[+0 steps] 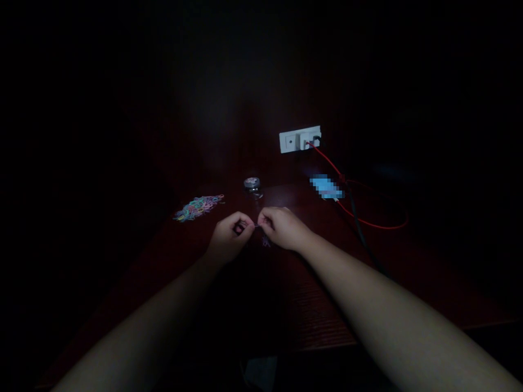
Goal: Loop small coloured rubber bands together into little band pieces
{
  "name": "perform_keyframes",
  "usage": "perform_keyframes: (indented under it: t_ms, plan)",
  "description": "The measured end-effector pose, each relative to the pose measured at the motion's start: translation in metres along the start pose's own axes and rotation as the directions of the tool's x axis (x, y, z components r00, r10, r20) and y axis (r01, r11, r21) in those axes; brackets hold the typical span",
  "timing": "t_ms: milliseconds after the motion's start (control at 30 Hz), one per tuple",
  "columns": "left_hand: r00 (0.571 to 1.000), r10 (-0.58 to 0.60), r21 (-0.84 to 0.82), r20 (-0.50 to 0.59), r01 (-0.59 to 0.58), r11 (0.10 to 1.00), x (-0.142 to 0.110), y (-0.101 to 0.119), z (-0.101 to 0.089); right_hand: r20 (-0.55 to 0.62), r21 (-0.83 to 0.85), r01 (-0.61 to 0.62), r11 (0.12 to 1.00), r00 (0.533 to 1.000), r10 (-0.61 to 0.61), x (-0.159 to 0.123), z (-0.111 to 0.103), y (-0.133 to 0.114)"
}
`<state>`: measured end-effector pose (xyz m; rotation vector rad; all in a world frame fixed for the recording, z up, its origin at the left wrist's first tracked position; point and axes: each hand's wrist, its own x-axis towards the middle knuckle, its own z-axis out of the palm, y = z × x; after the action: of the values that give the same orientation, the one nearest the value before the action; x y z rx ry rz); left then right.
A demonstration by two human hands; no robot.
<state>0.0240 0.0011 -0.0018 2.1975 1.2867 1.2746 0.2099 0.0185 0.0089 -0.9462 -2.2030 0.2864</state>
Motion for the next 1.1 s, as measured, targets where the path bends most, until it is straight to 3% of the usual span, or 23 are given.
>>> perform_keyframes:
  t_ms: [733,933,1100]
  plan:
    - [1.000,0.021,0.003,-0.014,-0.021,1.000,0.0004,-0.0034,0.0014,0.007,0.046,-0.042,0.998,0.999,0.042,-0.0027,-0.0011,-0.0022]
    - [1.000,0.008,0.004,-0.010,-0.008,1.000,0.0007,-0.0003,0.0006,0.064,0.081,-0.015,0.997,0.998,0.010,-0.0020,-0.0042,-0.0046]
    - [1.000,0.004,-0.022,0.003,-0.004,1.000,0.0010,-0.0002,0.0009,0.033,0.055,0.010,0.998,0.999,-0.012,-0.0016,-0.0024,-0.0033]
